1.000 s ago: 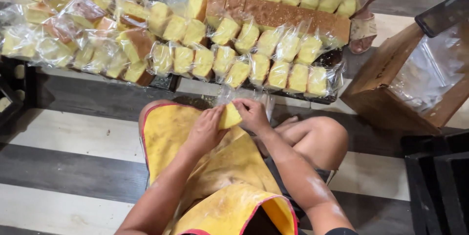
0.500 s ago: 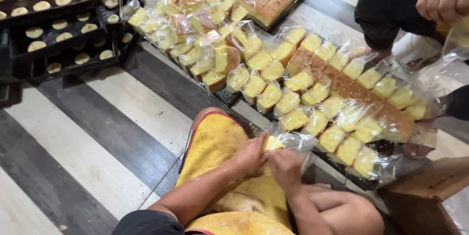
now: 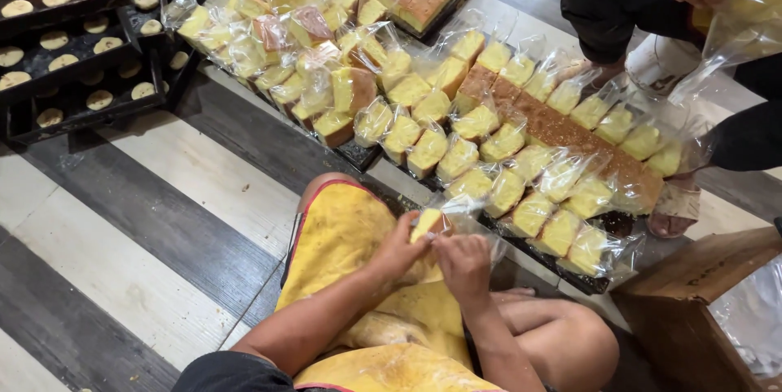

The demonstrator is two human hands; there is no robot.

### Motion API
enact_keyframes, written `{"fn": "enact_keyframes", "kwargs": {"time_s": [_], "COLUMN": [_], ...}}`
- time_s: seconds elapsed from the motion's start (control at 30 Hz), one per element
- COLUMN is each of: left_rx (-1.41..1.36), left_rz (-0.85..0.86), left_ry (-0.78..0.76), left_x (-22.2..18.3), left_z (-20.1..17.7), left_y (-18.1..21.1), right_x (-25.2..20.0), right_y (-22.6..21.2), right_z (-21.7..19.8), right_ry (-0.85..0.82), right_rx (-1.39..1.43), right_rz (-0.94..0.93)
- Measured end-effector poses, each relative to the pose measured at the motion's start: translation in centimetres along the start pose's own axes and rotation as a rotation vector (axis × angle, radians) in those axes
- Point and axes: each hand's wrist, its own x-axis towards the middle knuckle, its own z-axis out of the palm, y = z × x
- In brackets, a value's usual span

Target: Manually placing individual slices of cake into plastic bags for packaging.

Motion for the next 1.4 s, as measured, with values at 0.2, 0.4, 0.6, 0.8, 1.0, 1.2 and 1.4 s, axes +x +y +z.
{"fn": "enact_keyframes", "kwargs": {"time_s": [0.2, 0.4, 0.6, 0.8, 1.0, 1.2, 1.4], "left_rx": [-1.212, -1.404, -1.595, -1.667, -1.693, -1.646, -1.383], "left_rz": [-0.200, -0.269, -0.176, -0.329, -0.136, 0.057, 0.045], "left_ry": [-0.007, 0.115, 0.022, 0.032, 0.233, 0.097, 0.152], "left_x": [0.9, 0.6, -0.3, -0.1, 1.8, 2.0, 3.8], "left_z": [-0.4, 0.4, -0.9, -1.6, -0.6, -1.5, 1.3], "left_y": [0.7, 0.7, 0.8, 3.0, 4.9, 6.2, 3.3], "right_x": [-0.6, -0.6, -0.8, -1.1, -1.4, -1.6, -1.6], "right_y": [0.2, -0.2, 0.9, 1.5, 0.4, 1.2, 0.7], "right_z": [0.7, 0.7, 1.2, 2.2, 2.1, 1.8, 1.4], "right_ry": [0.068, 0.107, 0.131, 0.130, 0.036, -0.009, -0.038], "right_rx": [0.147, 0.097, 0.087, 0.088, 0.263, 0.326, 0.448], "right_rz": [0.330, 0.015, -0.024, 0.109, 0.022, 0.187, 0.003]}}
